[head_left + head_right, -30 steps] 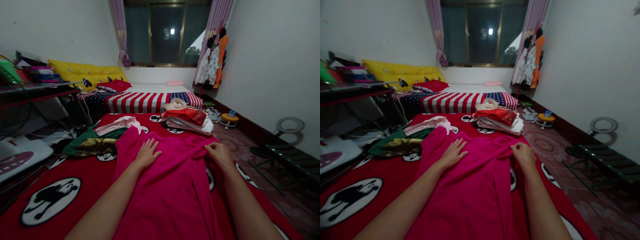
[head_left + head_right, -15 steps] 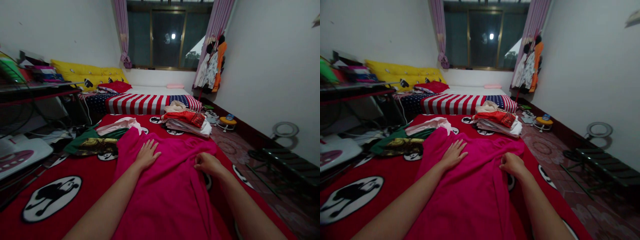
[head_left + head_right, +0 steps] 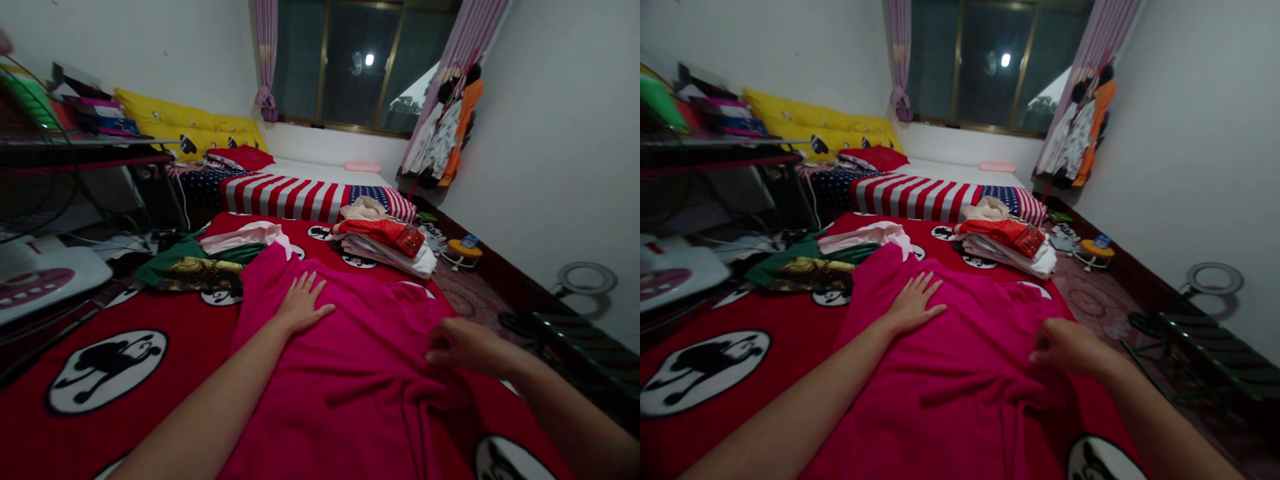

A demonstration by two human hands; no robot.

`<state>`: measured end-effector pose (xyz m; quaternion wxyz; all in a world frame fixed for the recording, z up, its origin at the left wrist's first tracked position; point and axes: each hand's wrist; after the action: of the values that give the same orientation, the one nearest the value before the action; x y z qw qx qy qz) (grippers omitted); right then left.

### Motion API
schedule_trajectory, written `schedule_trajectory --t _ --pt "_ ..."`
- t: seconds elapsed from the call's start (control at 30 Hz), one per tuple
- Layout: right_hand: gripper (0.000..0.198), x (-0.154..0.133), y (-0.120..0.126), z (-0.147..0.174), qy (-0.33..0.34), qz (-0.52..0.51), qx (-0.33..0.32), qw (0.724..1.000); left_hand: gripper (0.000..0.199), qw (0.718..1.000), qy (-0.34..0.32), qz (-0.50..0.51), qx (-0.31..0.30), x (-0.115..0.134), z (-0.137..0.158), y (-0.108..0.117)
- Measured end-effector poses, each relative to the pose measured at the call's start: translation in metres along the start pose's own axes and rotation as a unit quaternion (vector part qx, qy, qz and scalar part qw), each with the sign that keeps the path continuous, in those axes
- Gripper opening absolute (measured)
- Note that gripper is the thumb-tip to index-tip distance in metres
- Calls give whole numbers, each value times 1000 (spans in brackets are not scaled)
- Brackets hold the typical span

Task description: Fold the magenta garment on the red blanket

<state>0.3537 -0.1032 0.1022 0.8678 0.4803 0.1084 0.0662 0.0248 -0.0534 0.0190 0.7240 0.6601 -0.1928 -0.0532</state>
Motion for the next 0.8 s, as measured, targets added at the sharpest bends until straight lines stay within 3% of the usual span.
schedule_trajectory --t 0.17,0.27,0.33,0.4,0.5,0.57,0.6,0.7,0.8 --pt "27 -9 29 -74 -41 -15 243 969 75 1000 -1 -10 13 -2 0 -1" --pt "29 -12 26 -103 -41 -28 258 965 74 1000 -5 -6 16 -3 0 -1" --pt "22 -13 24 -106 -56 -32 247 967 75 1000 -4 -4 17 -3 0 -1" --pt "21 -12 26 -98 -92 -52 282 954 77 1000 -1 -2 18 -3 0 -2" --pt "28 -11 26 -78 -139 -129 431 882 84 1000 6 1 23 -2 -2 -5" --pt "26 -15 18 -64 -83 -156 491 853 88 1000 9 2 26 -2 -3 -6" --pt "25 -19 11 -58 -17 -145 486 862 89 1000 11 3 26 -2 -3 -7" --pt "31 -43 -18 -41 216 -29 365 905 87 1000 10 3 27 -2 -3 -7" --pt "38 -72 -39 -27 346 138 201 906 85 1000 8 1 29 -2 -3 -6"
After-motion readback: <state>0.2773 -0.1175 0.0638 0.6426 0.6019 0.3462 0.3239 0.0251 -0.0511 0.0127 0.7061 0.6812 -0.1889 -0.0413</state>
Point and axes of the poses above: each hand's wrist, its own z-axis away from the middle knuckle, its own y-axis out of the back of the hand, x = y × z, and after that the axes turned 12 degrees about -x, right-handed
